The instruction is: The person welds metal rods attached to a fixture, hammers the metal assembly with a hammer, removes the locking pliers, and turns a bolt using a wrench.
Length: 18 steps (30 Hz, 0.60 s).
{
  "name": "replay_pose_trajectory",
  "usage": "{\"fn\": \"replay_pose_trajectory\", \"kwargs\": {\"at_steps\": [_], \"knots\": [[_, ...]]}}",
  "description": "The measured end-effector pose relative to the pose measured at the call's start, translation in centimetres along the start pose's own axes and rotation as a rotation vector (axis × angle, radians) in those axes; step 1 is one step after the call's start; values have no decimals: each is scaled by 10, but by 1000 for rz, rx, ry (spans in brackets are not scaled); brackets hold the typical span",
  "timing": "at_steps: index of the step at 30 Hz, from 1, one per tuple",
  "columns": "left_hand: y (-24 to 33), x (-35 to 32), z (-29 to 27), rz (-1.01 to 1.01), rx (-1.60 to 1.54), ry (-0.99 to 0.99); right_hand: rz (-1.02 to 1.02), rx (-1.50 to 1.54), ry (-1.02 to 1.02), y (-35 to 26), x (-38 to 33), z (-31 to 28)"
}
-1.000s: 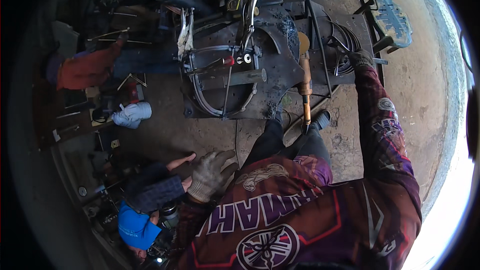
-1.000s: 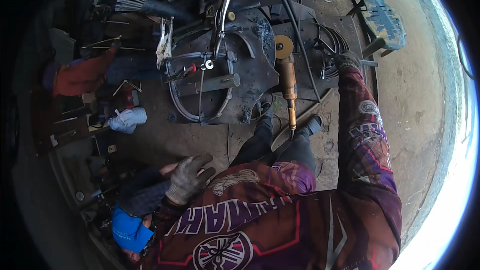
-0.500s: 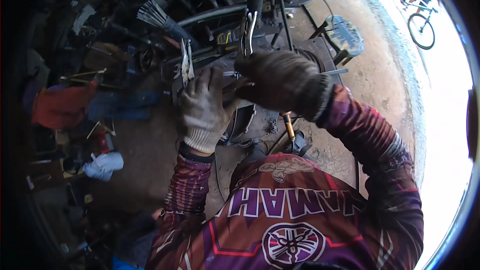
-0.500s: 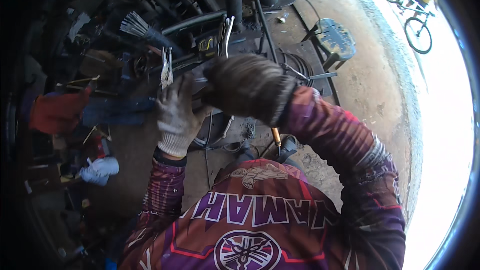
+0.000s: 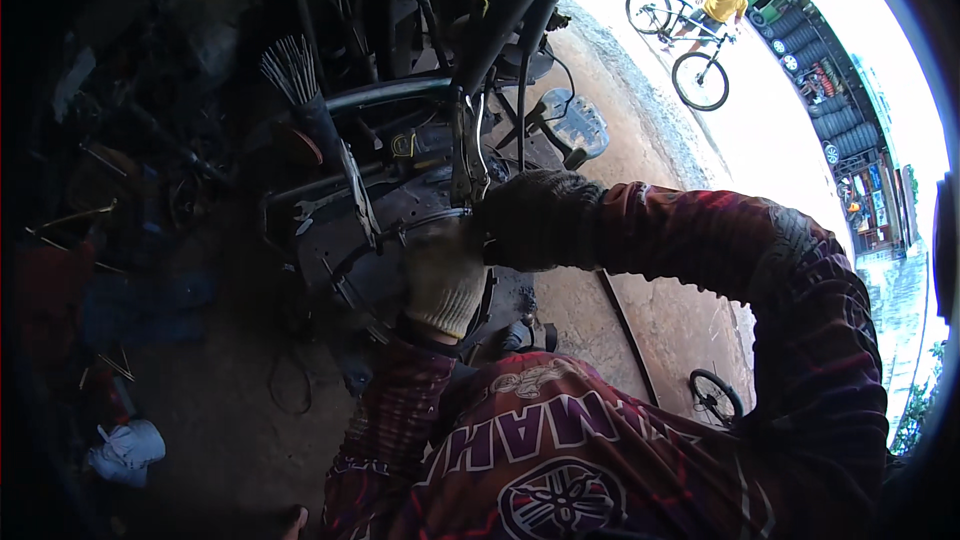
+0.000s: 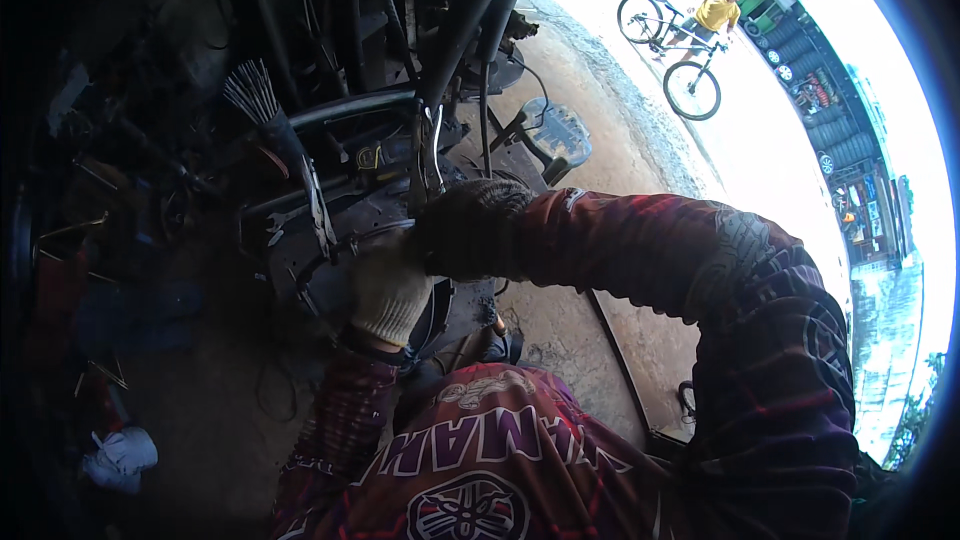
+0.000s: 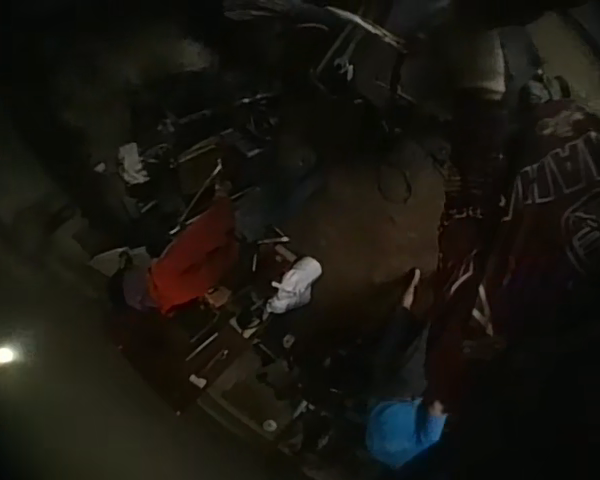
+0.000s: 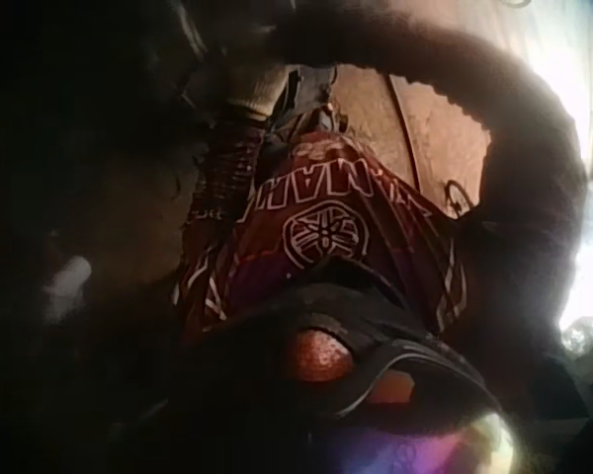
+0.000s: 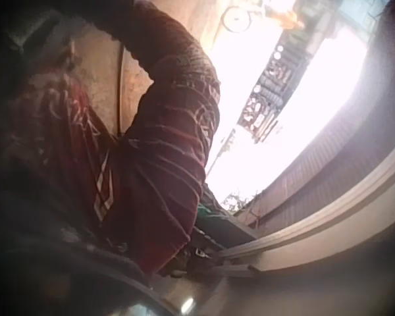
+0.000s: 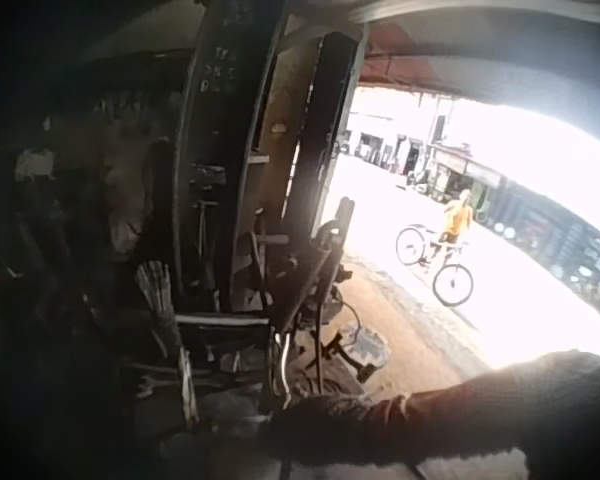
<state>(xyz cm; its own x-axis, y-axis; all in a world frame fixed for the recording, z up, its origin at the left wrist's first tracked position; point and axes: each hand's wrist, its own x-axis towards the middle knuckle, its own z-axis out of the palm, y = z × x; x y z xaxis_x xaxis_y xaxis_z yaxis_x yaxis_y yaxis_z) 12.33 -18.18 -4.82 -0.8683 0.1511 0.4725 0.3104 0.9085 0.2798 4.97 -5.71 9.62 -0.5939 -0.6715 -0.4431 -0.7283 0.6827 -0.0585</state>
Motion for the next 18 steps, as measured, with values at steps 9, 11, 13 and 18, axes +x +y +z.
{"fn": "replay_pose_trajectory", "kwargs": {"at_steps": [9, 11, 13, 18], "knots": [[-12, -11, 6, -92, -224, 71, -63, -242, -168, -5, 31, -16], [-21, -9, 0, -53, -241, 163, -139, -412, -71, -8, 31, -12], [-26, -4, -12, -11, -251, 172, -235, -722, 194, -9, 21, -2], [11, 23, -51, 86, -437, 17, -185, -623, 395, 21, -45, 7]]}}
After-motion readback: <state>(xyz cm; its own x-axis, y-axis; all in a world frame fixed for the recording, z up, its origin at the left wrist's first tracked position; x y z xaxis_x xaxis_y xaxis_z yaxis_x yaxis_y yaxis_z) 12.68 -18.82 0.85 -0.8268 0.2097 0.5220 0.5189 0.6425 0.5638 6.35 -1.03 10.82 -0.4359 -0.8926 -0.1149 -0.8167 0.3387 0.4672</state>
